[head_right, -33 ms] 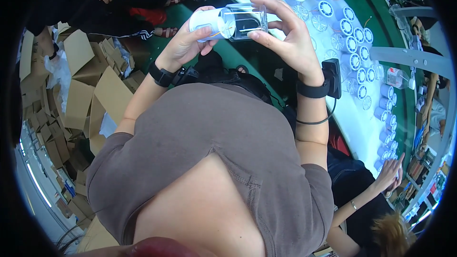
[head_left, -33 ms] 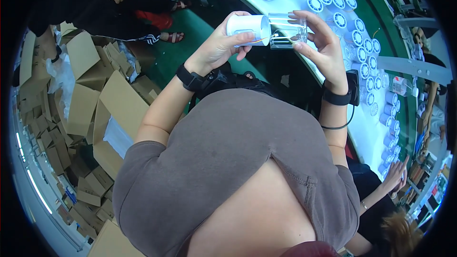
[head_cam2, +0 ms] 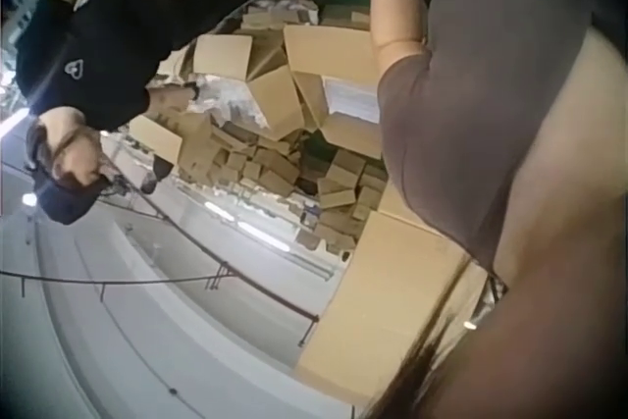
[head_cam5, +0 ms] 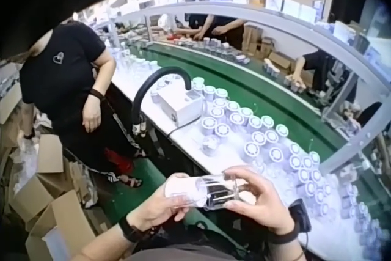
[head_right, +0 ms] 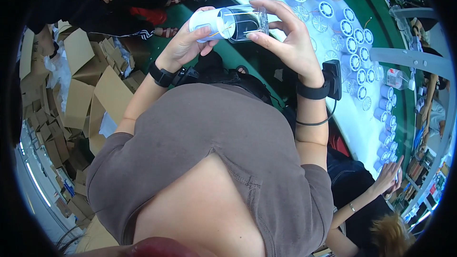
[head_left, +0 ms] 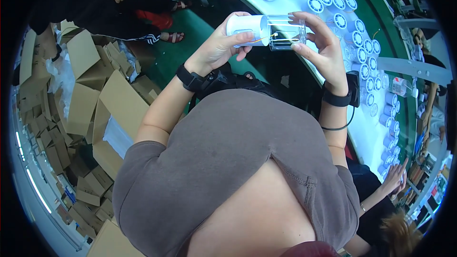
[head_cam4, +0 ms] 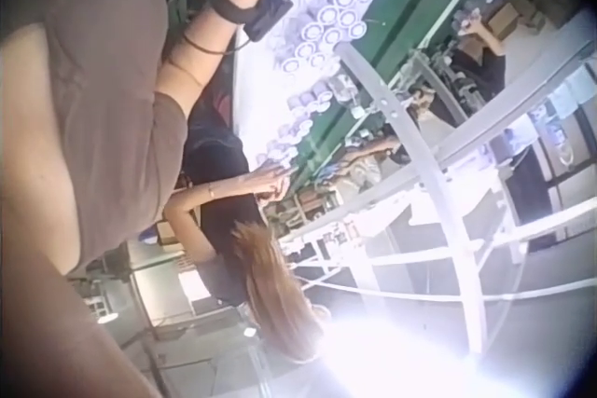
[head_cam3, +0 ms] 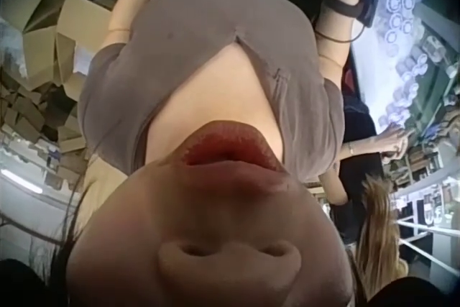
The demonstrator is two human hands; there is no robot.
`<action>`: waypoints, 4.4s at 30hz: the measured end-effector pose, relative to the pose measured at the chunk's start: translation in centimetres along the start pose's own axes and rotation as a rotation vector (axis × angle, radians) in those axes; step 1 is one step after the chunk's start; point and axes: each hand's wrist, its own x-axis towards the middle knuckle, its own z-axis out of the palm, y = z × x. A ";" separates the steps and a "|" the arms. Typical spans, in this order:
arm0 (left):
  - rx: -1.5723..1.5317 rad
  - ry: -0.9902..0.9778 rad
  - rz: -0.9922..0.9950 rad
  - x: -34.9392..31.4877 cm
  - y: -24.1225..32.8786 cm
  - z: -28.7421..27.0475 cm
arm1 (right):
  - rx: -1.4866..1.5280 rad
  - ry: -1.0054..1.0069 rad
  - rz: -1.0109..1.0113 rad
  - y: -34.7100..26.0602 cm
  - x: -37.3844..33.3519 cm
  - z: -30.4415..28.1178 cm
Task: The person takes a plastic cup and a motor from the table, fits the motor into the cup by hand, and sets the assembled unit back onto the table, repeating the process.
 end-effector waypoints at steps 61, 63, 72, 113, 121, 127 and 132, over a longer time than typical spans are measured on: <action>0.091 0.209 0.126 0.7 0.4 1.9 | 0.026 0.175 0.045 0.3 0.2 3.5; 0.067 0.225 0.118 0.6 0.4 1.9 | -0.403 0.206 -0.142 0.2 0.4 3.5; 0.237 0.283 0.175 0.2 -0.1 1.5 | -0.946 0.083 -0.436 -0.6 1.6 3.3; 0.201 0.171 -0.130 -0.2 1.2 4.4 | -0.260 0.023 0.016 -0.5 -1.6 3.3; 0.306 0.074 -0.035 -0.5 1.1 3.8 | -0.207 0.025 0.019 -1.0 -1.6 3.4; 0.327 0.054 0.006 -0.3 0.8 3.5 | -0.224 0.007 0.000 -1.2 -1.5 3.7; 0.362 0.125 0.069 -0.4 0.5 3.5 | -0.257 0.020 -0.008 -1.7 -1.6 4.2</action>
